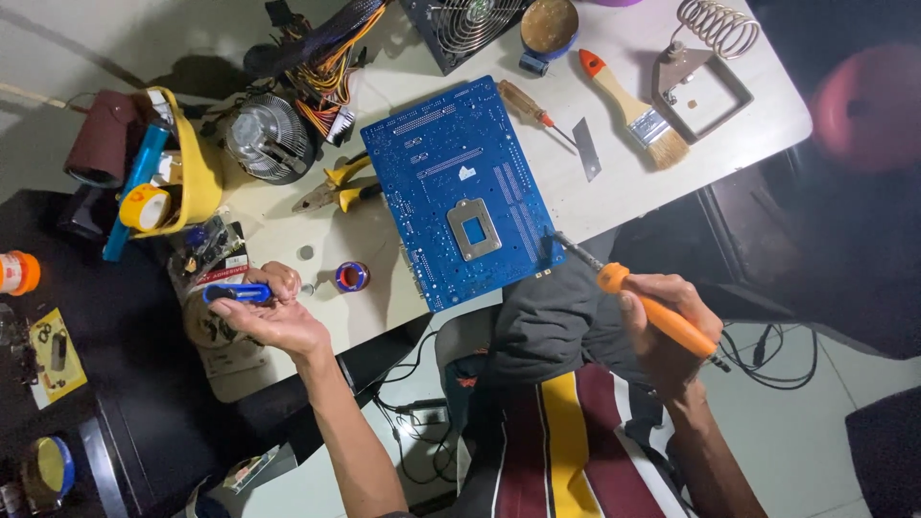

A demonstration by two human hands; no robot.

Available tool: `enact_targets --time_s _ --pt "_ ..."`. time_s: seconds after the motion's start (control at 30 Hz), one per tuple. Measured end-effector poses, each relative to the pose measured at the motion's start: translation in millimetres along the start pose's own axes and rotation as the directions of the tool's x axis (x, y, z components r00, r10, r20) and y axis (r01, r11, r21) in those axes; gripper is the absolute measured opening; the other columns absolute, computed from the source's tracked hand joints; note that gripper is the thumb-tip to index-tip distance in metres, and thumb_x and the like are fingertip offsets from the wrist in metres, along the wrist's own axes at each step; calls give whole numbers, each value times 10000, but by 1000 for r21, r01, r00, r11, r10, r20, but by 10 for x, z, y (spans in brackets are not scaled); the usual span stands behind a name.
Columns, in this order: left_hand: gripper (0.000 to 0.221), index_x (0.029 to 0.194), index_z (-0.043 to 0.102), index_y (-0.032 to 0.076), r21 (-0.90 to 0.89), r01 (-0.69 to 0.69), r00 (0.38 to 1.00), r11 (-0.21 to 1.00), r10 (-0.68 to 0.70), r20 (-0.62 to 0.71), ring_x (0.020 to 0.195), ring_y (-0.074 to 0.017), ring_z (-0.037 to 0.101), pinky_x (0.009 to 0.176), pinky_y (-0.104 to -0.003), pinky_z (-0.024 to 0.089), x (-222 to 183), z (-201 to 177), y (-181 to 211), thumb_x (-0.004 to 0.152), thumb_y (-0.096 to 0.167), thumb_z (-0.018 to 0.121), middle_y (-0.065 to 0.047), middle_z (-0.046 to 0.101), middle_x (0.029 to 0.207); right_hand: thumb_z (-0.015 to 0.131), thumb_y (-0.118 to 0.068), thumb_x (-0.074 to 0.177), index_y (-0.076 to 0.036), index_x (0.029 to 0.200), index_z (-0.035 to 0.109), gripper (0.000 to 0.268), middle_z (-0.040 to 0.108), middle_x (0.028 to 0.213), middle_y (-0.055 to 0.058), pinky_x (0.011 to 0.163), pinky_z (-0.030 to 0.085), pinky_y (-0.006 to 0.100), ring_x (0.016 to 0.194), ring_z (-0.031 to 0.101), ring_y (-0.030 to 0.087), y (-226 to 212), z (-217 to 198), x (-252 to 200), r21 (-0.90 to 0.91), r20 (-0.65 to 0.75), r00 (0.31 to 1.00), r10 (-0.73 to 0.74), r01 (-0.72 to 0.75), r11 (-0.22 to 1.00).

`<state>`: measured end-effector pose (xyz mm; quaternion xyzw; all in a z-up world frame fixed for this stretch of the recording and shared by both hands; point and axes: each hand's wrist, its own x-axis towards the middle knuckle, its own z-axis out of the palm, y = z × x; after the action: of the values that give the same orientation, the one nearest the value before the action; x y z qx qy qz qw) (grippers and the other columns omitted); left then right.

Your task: Desoldering electronic components from a computer motherboard using a soldering iron and a manual solder sucker.

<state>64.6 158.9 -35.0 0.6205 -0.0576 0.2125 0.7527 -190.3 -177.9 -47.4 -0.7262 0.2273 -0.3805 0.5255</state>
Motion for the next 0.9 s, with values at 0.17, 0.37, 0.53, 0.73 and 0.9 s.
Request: enact_targets --time_s 0.17,0.37,0.53,0.73,0.9 --pt "506 839 443 123 1 -10 1000 1000 10 -21 541 -154 371 581 -272 341 4 -42 -83 1102 515 261 -3 301 603 810 -79 918 37 1012 737 166 743 900 197 600 558 293 759 709 238 49 -18 24 -24 -22 1000 15 -16 1000" --pt "553 754 392 172 60 41 999 997 -42 25 568 -127 349 600 -241 319 3 19 23 1081 582 214 29 264 610 817 -84 920 33 1013 751 164 740 879 197 565 526 271 717 687 219 4 -7 121 -54 4 999 50 -50 997" --pt "532 767 375 148 47 30 999 998 -31 23 581 -144 362 613 -254 335 -14 -17 -60 1098 541 238 11 266 621 802 -116 954 24 1031 752 167 739 898 201 554 511 283 726 679 224 3 -64 157 -103 -25 999 43 -45 994" --pt "547 746 359 169 74 39 997 997 -44 58 587 -122 352 617 -233 307 -9 29 -6 1095 566 218 29 260 628 796 -126 988 0 1018 763 134 739 882 178 568 510 274 696 659 207 71 -96 244 -186 19 998 56 -51 981" --pt "540 761 379 169 71 30 999 997 -33 41 587 -134 364 617 -245 329 -10 21 -38 1099 565 237 10 281 627 794 -121 1010 27 1027 758 153 734 875 193 595 533 281 694 686 245 58 -93 291 -187 16 1000 21 -17 982"
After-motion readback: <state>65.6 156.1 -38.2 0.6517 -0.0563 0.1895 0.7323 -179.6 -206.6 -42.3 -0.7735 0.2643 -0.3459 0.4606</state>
